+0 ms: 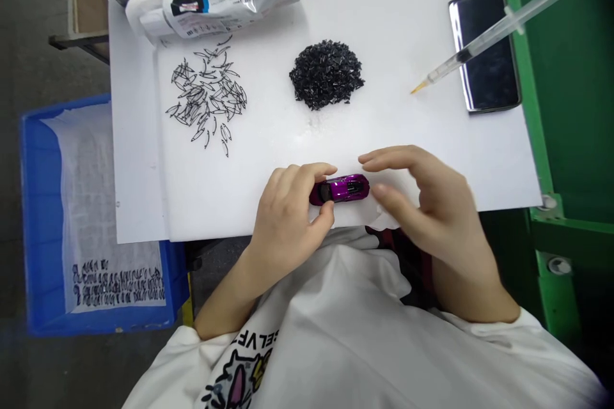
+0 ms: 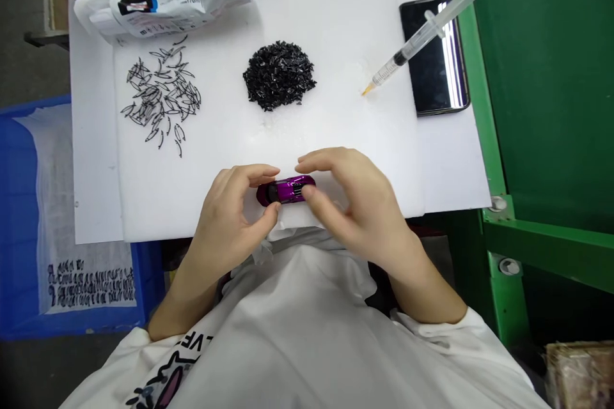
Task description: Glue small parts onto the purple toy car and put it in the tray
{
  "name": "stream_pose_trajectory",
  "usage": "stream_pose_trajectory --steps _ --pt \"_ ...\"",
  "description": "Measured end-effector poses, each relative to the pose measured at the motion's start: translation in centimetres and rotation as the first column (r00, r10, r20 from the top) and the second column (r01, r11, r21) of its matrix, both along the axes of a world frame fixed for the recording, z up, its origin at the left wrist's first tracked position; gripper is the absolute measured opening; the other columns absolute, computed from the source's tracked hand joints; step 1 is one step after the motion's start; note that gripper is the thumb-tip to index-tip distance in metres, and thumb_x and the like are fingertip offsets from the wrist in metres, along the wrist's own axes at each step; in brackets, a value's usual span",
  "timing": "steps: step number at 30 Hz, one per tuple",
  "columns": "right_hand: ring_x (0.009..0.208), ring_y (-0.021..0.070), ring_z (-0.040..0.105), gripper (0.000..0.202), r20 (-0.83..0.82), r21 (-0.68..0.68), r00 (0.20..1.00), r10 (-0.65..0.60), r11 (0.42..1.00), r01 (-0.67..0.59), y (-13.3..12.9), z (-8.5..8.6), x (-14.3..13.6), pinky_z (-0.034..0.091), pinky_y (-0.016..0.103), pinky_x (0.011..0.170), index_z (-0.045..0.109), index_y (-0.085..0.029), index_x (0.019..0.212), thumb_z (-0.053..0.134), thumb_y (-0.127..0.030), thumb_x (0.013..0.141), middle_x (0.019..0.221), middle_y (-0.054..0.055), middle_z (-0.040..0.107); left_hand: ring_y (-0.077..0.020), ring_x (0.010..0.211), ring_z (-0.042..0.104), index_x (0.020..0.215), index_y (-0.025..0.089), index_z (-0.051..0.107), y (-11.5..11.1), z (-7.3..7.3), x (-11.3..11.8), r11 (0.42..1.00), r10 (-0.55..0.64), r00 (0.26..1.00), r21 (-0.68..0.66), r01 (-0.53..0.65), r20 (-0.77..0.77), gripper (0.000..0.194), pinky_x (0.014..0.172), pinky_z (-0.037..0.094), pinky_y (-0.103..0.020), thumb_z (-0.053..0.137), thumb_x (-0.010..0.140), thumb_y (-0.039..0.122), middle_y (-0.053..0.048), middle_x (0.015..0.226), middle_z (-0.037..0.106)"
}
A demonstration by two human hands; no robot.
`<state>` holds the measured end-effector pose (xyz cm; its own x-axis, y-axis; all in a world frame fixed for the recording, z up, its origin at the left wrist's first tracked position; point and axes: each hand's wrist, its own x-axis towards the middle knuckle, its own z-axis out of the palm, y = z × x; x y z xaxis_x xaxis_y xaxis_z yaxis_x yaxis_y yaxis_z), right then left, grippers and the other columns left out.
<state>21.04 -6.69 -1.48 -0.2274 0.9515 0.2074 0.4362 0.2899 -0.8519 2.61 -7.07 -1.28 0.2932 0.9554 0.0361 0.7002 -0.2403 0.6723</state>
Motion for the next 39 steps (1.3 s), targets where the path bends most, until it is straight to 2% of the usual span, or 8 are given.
stream_pose_trajectory --steps 3,5,9,16,21,31,36,39 --pt "0.105 0.0238 0.056 0.033 0.267 0.062 0.955 0.13 0.987 -0.151 -0.3 -0.3 -0.1 0.043 0.043 0.089 0.051 -0.025 0.113 0.056 -0.018 0.081 0.111 0.006 0.063 -0.0192 0.095 0.055 0.113 0.023 0.049 -0.2 -0.1 -0.3 1.0 -0.027 0.999 -0.006 0.027 0.025 0.039 0.088 0.043 -0.036 0.057 0.078 0.011 -0.001 0.103 0.062" --pt "0.104 0.0237 0.056 0.035 0.326 0.068 0.936 0.135 0.984 -0.166 -0.5 -0.6 -0.3 0.041 0.043 0.089 0.048 -0.024 0.114 0.055 -0.018 0.081 0.109 0.006 0.063 -0.019 0.098 0.054 0.116 0.023 0.047 -0.3 -0.2 -0.6 0.999 -0.045 0.999 -0.015 0.045 0.031 0.042 0.09 0.043 -0.036 0.057 0.077 0.011 -0.002 0.108 0.061" --pt "0.102 0.0234 0.055 0.035 0.346 0.064 0.932 0.106 0.989 -0.136 -0.6 -0.9 -0.6 0.04 0.042 0.089 0.047 -0.024 0.114 0.056 -0.021 0.081 0.106 0.006 0.063 -0.0191 0.102 0.053 0.118 0.023 0.046 -0.4 -0.2 -0.9 0.999 -0.05 0.998 -0.017 0.05 0.035 0.046 0.093 0.042 -0.035 0.056 0.076 0.009 -0.002 0.111 0.06" --pt "0.102 0.0257 0.054 0.036 0.396 0.069 0.917 0.051 0.994 -0.085 -0.9 -0.7 -1.5 0.038 0.042 0.089 0.046 -0.023 0.115 0.057 -0.024 0.08 0.103 0.006 0.062 -0.0192 0.095 0.053 0.117 0.023 0.047 -0.4 -0.4 -0.4 1.0 0.0 0.999 -0.024 0.002 0.049 0.045 0.09 0.042 -0.036 0.055 0.075 0.008 -0.001 0.101 0.061" --pt "0.1 0.0256 0.054 0.034 0.46 0.074 0.888 0.006 0.996 -0.045 -0.9 -0.5 -2.1 0.038 0.042 0.088 0.048 -0.02 0.115 0.054 -0.023 0.081 0.103 0.007 0.063 -0.0195 0.098 0.053 0.116 0.024 0.047 -0.4 -0.2 -0.2 0.998 0.033 0.997 -0.064 -0.029 0.065 0.047 0.09 0.042 -0.036 0.054 0.073 0.005 -0.001 0.1 0.06" --pt "0.09 0.0232 0.055 0.021 0.501 0.055 0.865 -0.001 0.998 -0.031 -0.9 -0.4 -2.6 0.039 0.041 0.083 0.05 -0.019 0.105 0.049 -0.022 0.084 0.092 0.006 0.061 -0.0171 0.088 0.051 0.099 0.021 0.049 -0.2 -0.1 0.2 0.996 0.053 0.995 -0.082 -0.046 0.079 0.034 0.081 0.042 -0.033 0.054 0.071 0.002 0.001 0.094 0.059" --pt "0.093 0.0244 0.055 0.026 0.505 0.047 0.863 0.032 0.997 -0.065 -0.7 -0.5 -2.0 0.04 0.042 0.083 0.049 -0.018 0.11 0.052 -0.026 0.085 0.096 0.007 0.062 -0.0169 0.091 0.05 0.103 0.022 0.048 0.0 -0.1 -0.6 0.994 -0.005 0.992 -0.111 0.019 0.124 0.032 0.083 0.041 -0.033 0.054 0.075 0.007 0.0 0.099 0.059" --pt "0.096 0.023 0.055 0.032 0.453 -0.009 0.881 0.139 0.988 -0.152 -0.2 0.0 -0.7 0.042 0.04 0.085 0.048 -0.017 0.116 0.054 -0.027 0.085 0.102 0.007 0.062 -0.0173 0.098 0.05 0.12 0.023 0.041 0.0 -0.3 -1.5 0.982 -0.023 0.976 -0.176 0.062 0.215 0.051 0.086 0.041 -0.033 0.055 0.073 0.008 -0.002 0.114 0.056"
